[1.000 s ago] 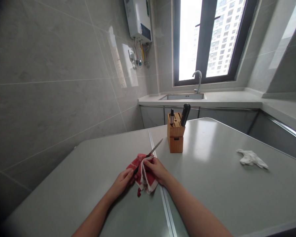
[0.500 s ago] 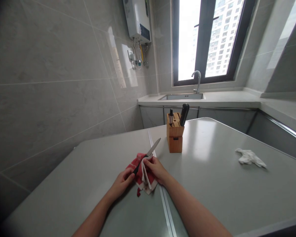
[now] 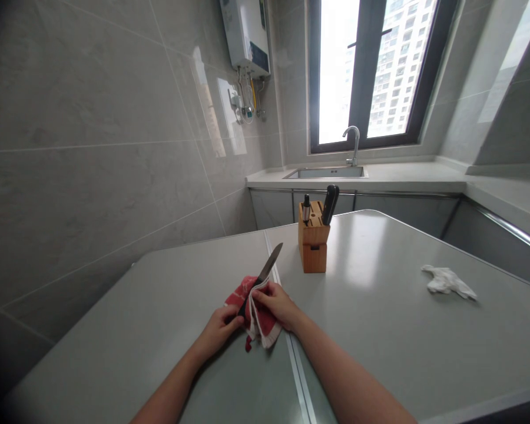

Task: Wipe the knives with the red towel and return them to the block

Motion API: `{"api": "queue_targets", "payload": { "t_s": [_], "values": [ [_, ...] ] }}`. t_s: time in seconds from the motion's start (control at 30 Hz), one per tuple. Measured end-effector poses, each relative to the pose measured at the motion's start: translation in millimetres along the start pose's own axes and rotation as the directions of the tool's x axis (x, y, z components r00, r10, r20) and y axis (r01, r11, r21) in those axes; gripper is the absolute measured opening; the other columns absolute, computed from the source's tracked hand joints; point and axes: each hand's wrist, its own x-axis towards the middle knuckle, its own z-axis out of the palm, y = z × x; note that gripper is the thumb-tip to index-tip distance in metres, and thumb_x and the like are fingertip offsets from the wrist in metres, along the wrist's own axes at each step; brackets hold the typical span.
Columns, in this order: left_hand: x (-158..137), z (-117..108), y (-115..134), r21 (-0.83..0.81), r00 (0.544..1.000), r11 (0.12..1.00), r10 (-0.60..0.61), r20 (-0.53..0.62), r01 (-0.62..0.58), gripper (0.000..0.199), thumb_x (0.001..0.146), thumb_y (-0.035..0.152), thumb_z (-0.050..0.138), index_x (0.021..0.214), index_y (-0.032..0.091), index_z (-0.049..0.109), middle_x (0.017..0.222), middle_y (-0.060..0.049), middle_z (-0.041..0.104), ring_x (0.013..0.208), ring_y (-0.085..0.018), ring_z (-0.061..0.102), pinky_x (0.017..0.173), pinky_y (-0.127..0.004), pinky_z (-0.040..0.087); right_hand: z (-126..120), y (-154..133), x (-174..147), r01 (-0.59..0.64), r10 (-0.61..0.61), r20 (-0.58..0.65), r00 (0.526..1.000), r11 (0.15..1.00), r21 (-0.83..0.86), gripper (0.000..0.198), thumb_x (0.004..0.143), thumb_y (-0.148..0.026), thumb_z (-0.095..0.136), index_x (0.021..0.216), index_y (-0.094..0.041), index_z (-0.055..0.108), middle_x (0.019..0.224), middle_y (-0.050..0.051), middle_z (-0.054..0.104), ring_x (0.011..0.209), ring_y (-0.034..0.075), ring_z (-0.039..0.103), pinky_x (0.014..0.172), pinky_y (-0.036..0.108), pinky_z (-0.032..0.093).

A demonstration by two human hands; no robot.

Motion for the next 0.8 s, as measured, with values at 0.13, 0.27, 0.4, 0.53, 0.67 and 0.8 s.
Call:
{"api": "queue_targets", "payload": {
  "t_s": [0.13,0.27,0.4,0.53,0.67,0.8],
  "values": [
    [-0.1,0.2,-0.3,0.003,1.000,1.000,0.004,0.003,-0.004,0.039,0.081,0.049,0.054,0.067,0.013,0.061,0.063,-0.001,0.051,0.059,-0.014,0.043,0.057,-0.024,0.033,0.8,-1.8,-1.5,0.005,-0.004,0.011,1.000,0.997,-0.074,0.034,0.068,-0.044,0.071,0.086,-0.016,0.063,0.076,0.001,0.065,0.072,0.016,0.060,0.072,0.031,0.047],
    [0.7,1.0,-3.2,0.004,1.000,1.000,0.017,-0.005,-0.017,0.039,0.082,0.047,0.054,0.063,0.013,0.057,0.061,0.001,0.048,0.058,-0.013,0.041,0.056,-0.024,0.032,3.7,-5.3,-3.1,0.028,-0.023,0.047,0.999,0.994,-0.106,0.031,0.068,-0.042,0.071,0.085,-0.017,0.063,0.079,0.000,0.066,0.070,0.015,0.059,0.070,0.029,0.046],
    [1.1,1.3,-5.4,-0.002,1.000,1.000,0.010,-0.015,-0.010,0.037,0.081,0.046,0.056,0.063,0.013,0.058,0.060,0.001,0.048,0.057,-0.012,0.041,0.054,-0.023,0.032,7.0,-9.1,-4.4,0.040,-0.029,0.078,0.997,0.989,-0.144,0.031,0.068,-0.042,0.071,0.086,-0.018,0.064,0.081,0.000,0.067,0.073,0.016,0.060,0.072,0.029,0.047],
    [0.4,0.7,-4.1,-0.039,1.000,0.999,0.006,0.014,-0.006,0.035,0.082,0.045,0.056,0.073,0.012,0.064,0.067,-0.003,0.057,0.062,-0.015,0.047,0.058,-0.025,0.036,9.4,-12.1,-5.8,0.075,-0.044,0.139,0.989,0.972,-0.224,0.028,0.069,-0.041,0.070,0.085,-0.019,0.066,0.083,0.001,0.068,0.076,0.017,0.061,0.074,0.031,0.047],
    [-0.3,0.3,-2.4,-0.061,1.000,0.998,0.000,0.003,0.000,0.037,0.083,0.046,0.054,0.075,0.012,0.067,0.070,-0.004,0.061,0.065,-0.017,0.051,0.061,-0.026,0.039,9.9,-12.2,-5.8,0.143,-0.094,0.176,0.980,0.946,-0.290,0.023,0.071,-0.038,0.069,0.085,-0.020,0.067,0.087,0.002,0.069,0.081,0.019,0.061,0.077,0.032,0.046],
    [0.1,0.0,0.6,-0.068,1.000,0.998,0.003,-0.002,-0.003,0.039,0.082,0.048,0.054,0.076,0.012,0.068,0.071,-0.005,0.062,0.066,-0.017,0.052,0.063,-0.027,0.041,9.1,-11.2,-4.6,0.183,-0.124,0.189,0.974,0.923,-0.338,0.022,0.073,-0.038,0.068,0.086,-0.020,0.067,0.086,0.002,0.069,0.081,0.019,0.061,0.077,0.031,0.046]
  ]
}}
